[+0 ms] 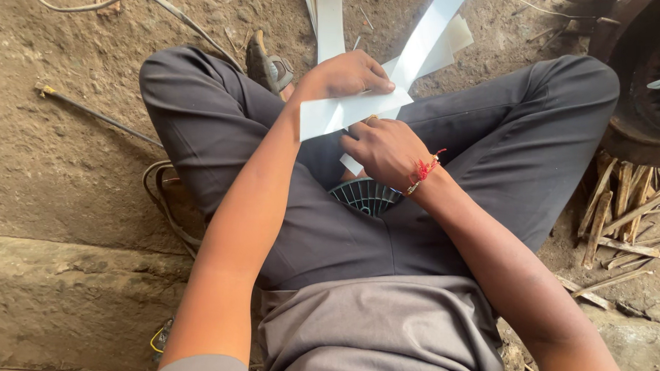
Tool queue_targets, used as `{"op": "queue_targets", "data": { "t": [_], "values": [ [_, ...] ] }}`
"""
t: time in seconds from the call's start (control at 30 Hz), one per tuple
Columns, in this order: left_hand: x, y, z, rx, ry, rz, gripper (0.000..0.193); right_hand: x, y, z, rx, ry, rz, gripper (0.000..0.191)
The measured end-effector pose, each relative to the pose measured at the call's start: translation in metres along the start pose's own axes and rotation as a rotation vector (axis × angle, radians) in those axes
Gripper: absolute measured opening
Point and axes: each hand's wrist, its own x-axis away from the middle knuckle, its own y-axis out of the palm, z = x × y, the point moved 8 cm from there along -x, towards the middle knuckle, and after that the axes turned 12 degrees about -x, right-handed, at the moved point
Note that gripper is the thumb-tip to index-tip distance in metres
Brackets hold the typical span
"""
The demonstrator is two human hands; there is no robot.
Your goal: The person sits on the ground and cuts a long white tape strip into shorter pieces with scissors, then stacks the cut pieces on their lap. They repeat the cutting and stacking cycle with additional strips throughout the episode.
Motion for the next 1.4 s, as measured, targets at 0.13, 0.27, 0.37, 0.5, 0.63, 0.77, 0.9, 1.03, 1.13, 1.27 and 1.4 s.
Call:
{"op": "queue_targets", "data": {
  "t": [0.13, 0.27, 0.37, 0.5, 0.63, 0.77, 0.9, 1.03, 1.13, 1.27, 1.4],
  "values": [
    [-0.008, 0.009, -0.014, 0.186, -0.042, -0.012, 0.034, -0.003, 0.001, -0.008, -0.001, -0.068, 0.019, 0.028],
    [-0.011, -0.009, -0.020, 0.077, -0.084, 0.302, 0.032, 0.004, -0.015, -0.003, -0.099, -0.094, 0.170, 0.020],
    [-0.001, -0.027, -0.018, -0.001, -0.077, 0.584, 0.028, 0.024, -0.044, 0.039, -0.214, 0.167, 0.412, 0.025],
    [0.013, -0.033, -0.007, 0.128, -0.032, 0.743, 0.022, 0.071, -0.049, 0.133, -1.367, 0.684, 0.957, 0.015],
    [0.023, -0.031, 0.014, 0.118, 0.075, 0.831, 0.022, 0.084, -0.030, 0.162, -1.480, 1.009, 0.962, 0.021],
    [0.024, -0.020, 0.029, 0.160, 0.141, 0.811, 0.022, 0.056, -0.004, 0.148, -1.532, 0.915, 0.684, 0.020],
    [0.036, -0.016, 0.030, 0.173, 0.037, 0.825, 0.036, 0.041, 0.005, 0.143, -1.533, 0.821, 0.680, 0.016],
    [0.055, -0.006, 0.025, 0.056, -0.197, 0.607, 0.044, 0.049, -0.012, 0.157, -1.299, 0.755, 0.794, 0.011],
    [0.070, 0.011, 0.025, 0.207, -0.256, 0.410, 0.036, 0.050, -0.009, 0.162, -1.314, 0.744, 0.836, 0.017],
    [0.078, 0.004, 0.037, 0.124, -0.223, 0.449, 0.024, 0.045, -0.008, 0.160, -1.376, 0.671, 0.830, 0.017],
    [0.075, -0.001, 0.042, 0.059, -0.218, 0.436, 0.025, 0.047, -0.011, 0.160, -1.418, 0.727, 0.838, 0.017]
  ]
}}
